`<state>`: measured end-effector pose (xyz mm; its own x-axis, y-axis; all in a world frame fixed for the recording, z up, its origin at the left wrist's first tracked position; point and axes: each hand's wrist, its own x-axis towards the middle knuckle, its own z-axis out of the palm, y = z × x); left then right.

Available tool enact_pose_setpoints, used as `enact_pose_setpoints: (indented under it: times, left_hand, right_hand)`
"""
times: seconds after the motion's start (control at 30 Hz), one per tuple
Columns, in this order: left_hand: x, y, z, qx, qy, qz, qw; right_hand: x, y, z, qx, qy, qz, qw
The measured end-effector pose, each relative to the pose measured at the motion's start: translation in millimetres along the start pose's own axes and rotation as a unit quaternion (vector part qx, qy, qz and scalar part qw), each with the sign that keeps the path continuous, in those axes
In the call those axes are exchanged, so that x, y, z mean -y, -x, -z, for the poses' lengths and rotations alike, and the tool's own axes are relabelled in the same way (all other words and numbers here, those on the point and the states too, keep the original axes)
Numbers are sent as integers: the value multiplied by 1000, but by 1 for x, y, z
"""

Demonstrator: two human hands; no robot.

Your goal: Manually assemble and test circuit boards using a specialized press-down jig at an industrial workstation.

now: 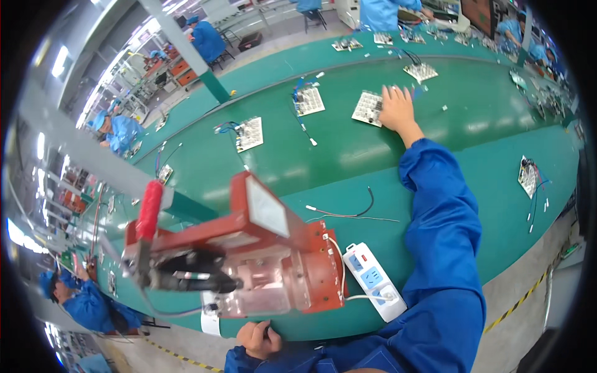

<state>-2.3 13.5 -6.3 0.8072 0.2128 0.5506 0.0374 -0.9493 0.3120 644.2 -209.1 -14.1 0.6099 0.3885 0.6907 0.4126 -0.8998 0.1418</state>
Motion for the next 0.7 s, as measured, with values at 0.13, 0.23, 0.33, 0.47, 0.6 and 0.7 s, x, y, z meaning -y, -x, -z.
enact_pose_setpoints:
  times: [0.13, 0.23, 0.33, 0.47, 0.6, 0.7]
  left_hand:
    - [1, -5, 7, -41, 2, -14, 999]
    - [-1, -8, 9, -65, 0, -28, 998]
    - [-3, -9, 9, -73, 14, -23, 997]
    - [1, -10, 7, -90, 27, -38, 995]
    - [4, -7, 19, -48, 135, -17, 990]
    - [-7, -18, 54, -31, 207, 6, 978]
  right_hand:
    - [36, 6, 54, 211, -77, -76, 972]
    - [59, 31, 91, 165, -91, -44, 981]
    - [54, 49, 112, 239, -155, -103, 953]
    - [64, 78, 161, 14, -119, -51, 991]
    - [69, 102, 261, -168, -258, -97, 946]
    - [88, 116, 392, -134, -344, -113, 922]
